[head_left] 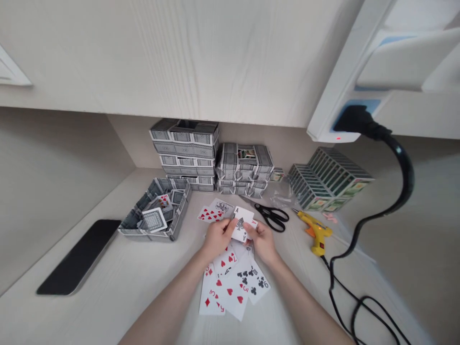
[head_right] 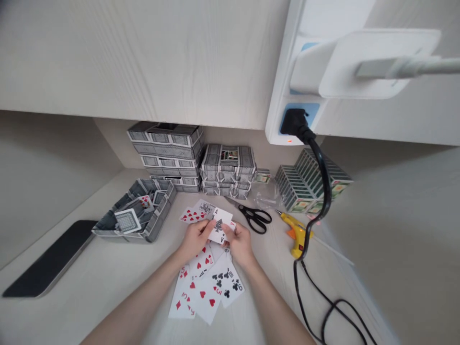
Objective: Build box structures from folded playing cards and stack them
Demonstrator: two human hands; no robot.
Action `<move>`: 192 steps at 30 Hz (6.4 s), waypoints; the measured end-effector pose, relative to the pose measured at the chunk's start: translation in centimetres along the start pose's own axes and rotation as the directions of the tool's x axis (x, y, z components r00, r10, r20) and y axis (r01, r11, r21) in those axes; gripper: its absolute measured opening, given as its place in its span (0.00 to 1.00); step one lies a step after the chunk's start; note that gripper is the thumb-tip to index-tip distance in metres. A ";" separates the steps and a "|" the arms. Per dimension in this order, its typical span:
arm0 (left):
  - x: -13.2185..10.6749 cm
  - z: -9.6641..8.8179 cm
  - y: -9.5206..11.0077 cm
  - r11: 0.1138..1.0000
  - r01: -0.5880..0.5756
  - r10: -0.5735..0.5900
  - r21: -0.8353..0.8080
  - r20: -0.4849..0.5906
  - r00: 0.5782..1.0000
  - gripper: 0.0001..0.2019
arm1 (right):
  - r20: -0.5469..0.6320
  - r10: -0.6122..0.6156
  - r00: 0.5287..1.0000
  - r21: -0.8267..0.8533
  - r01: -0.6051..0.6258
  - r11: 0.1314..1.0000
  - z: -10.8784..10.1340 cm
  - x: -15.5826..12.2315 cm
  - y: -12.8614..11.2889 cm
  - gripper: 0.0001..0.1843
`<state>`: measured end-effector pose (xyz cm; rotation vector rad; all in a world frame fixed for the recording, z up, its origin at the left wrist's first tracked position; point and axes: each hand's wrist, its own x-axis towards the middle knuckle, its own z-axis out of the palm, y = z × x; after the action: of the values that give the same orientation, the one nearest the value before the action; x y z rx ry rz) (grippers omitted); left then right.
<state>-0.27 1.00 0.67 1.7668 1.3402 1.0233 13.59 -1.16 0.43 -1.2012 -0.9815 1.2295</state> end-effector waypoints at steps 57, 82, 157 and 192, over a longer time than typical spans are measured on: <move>-0.1 -0.2 -0.1 0.996 0.053 -0.043 -0.068 0.144 0.989 0.24 | 0.020 -0.067 0.998 -0.034 0.067 0.997 -0.5 0.7 0.2 0.19; 1.5 -1.6 -0.3 0.877 0.174 -0.105 -0.447 0.174 0.979 0.15 | 0.056 -0.082 0.995 -0.023 0.084 0.996 -0.5 0.6 0.0 0.18; 0.9 -0.6 -0.4 0.889 0.219 -0.069 -0.402 0.354 0.933 0.14 | 0.409 0.124 0.904 0.214 -0.227 0.950 -0.8 0.0 -1.7 0.21; 1.0 -0.5 -0.1 0.795 0.301 -0.076 -0.526 0.405 0.911 0.14 | 0.210 0.126 0.970 0.257 -0.179 0.949 -1.6 0.7 -0.8 0.18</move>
<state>-0.63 2.00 0.97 1.2407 0.8264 0.8184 15.37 -0.61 0.89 -0.9669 -0.8318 1.5731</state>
